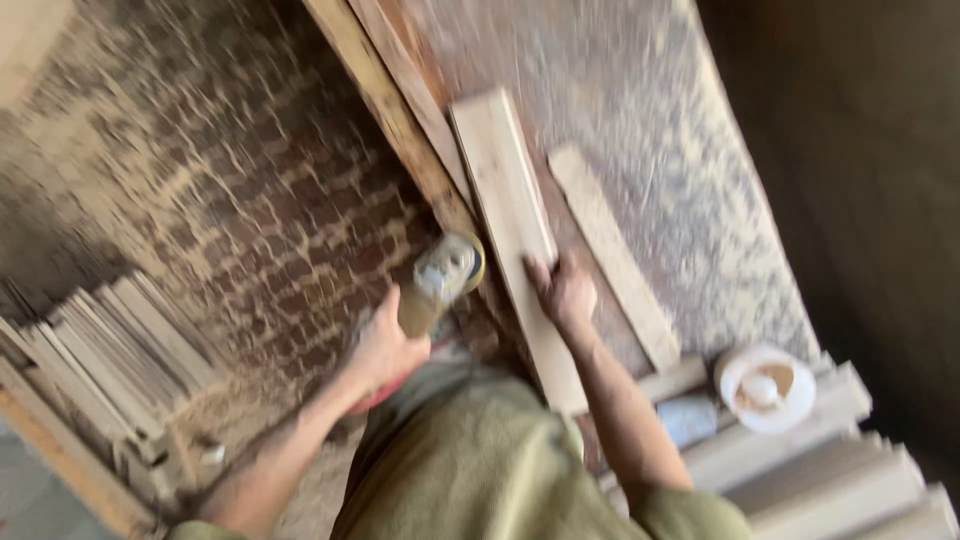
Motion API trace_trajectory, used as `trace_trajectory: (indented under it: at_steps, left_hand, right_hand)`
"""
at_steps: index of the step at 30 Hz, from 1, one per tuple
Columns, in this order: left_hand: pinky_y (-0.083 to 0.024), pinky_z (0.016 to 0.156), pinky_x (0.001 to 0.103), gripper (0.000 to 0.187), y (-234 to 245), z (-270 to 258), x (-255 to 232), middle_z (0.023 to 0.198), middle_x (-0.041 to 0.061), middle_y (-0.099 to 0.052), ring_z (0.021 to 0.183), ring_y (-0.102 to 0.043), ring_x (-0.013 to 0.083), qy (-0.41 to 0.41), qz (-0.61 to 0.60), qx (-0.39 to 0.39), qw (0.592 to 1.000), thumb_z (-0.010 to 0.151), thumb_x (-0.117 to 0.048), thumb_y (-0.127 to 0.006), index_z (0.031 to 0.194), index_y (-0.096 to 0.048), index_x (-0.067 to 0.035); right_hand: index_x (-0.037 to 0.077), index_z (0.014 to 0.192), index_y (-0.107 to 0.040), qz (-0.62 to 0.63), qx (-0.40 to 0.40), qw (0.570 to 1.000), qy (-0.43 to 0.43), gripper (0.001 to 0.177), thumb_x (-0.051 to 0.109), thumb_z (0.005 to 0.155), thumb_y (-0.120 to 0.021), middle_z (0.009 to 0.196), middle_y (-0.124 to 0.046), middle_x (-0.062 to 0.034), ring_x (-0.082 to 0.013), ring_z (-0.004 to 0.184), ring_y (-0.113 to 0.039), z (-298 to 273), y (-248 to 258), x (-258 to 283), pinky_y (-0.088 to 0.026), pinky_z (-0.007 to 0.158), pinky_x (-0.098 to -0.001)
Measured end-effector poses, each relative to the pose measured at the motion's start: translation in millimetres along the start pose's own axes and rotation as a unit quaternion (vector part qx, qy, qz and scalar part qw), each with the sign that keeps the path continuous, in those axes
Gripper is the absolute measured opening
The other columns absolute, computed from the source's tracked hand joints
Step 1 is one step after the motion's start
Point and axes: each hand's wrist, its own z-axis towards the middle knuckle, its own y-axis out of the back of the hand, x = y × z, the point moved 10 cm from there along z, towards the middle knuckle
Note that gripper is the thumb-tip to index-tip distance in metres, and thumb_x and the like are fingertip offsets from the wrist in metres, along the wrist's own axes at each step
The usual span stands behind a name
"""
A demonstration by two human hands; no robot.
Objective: Sanding wooden planks and applying glue to fill cracks at a workbench.
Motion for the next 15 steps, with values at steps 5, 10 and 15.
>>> trace_trajectory:
  at_steps: [5,10,15]
  left_hand:
    - [-0.050,0.081,0.048,0.071,28.4,-2.5,47.5,0.108,0.021,-0.065,0.095,-0.061,0.0368,-0.062,-0.142,-0.042,0.987,0.064,-0.023,-0.074,0.129,-0.052,-0.004]
    - [-0.056,0.073,0.038,0.061,90.9,34.2,91.8,0.095,0.014,-0.076,0.080,-0.070,0.0274,-0.025,-0.217,-0.054,0.974,0.064,-0.020,-0.073,0.122,-0.061,-0.004]
    - [-0.055,0.068,0.039,0.054,162.6,108.4,137.2,0.090,0.019,-0.075,0.073,-0.065,0.0303,-0.010,-0.357,-0.083,0.930,0.069,-0.010,-0.074,0.120,-0.063,0.003]
  right_hand:
    - [0.004,0.081,-0.060,0.073,-0.027,0.997,0.001,0.063,0.066,0.090,-0.063,0.073,-0.064,-0.0184,-0.0346,0.074,-0.064,4.1,10.3,-10.9,-0.054,0.068,-0.0472]
    - [0.008,0.066,-0.047,0.275,-0.115,0.952,0.065,0.054,0.051,0.087,-0.073,0.058,-0.050,-0.0028,-0.0144,0.048,-0.051,22.9,66.8,63.0,-0.046,0.040,-0.0307]
    - [-0.007,0.085,-0.065,0.288,-0.037,0.950,0.116,0.035,0.026,0.097,-0.067,0.065,-0.056,-0.0041,-0.0133,0.054,-0.048,117.8,82.9,202.9,-0.045,0.048,-0.0294]
